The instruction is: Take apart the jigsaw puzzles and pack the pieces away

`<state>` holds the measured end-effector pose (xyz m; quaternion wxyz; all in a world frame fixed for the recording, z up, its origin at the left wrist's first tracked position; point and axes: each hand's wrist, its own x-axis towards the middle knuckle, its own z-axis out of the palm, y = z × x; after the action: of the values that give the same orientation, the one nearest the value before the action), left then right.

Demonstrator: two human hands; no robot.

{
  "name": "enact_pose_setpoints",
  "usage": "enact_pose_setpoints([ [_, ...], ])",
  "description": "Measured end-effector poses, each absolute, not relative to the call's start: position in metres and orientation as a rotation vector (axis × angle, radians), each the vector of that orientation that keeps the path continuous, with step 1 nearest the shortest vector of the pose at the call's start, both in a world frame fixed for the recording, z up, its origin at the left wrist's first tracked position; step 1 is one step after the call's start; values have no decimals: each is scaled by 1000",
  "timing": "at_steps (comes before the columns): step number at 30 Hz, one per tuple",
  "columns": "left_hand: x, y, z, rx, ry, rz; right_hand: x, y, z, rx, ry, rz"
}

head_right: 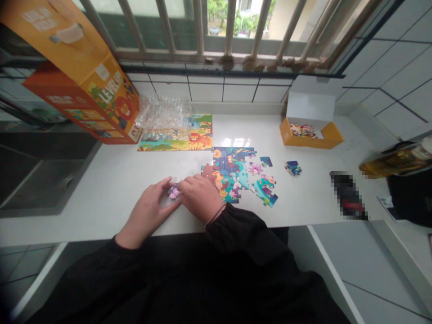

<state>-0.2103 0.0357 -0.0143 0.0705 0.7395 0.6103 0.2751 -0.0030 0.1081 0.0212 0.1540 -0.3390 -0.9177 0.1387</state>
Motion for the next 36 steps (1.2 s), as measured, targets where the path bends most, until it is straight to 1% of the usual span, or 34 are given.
enact_pose_setpoints([
  [3,-211,36,-15,2249,1838,823,4,107,23,-938,-2612,431],
  [7,-212,36,-15,2247,1835,793,27,113,28,-928,-2457,422],
  [9,-212,36,-15,2254,1808,782,55,125,30,-1049,-2362,341],
  [12,-211,35,-14,2260,1798,786,114,153,26,-1354,-2258,145],
  [14,-210,35,-13,2260,1810,795,153,170,22,-1508,-2282,83],
  [17,-210,35,-13,2273,1805,809,195,187,16,-1625,-2410,126],
  [20,-210,35,-13,2275,1796,812,210,192,14,-1665,-2444,196],
  [26,-210,34,-13,2264,1786,801,206,191,12,-1641,-2367,157],
  [30,-210,34,-11,2271,1755,789,182,176,21,-1605,-2134,114],
  [32,-209,34,-10,2274,1740,782,154,159,30,-1460,-2068,175],
  [36,-207,34,-8,2250,1764,770,75,122,43,-978,-2233,389],
])
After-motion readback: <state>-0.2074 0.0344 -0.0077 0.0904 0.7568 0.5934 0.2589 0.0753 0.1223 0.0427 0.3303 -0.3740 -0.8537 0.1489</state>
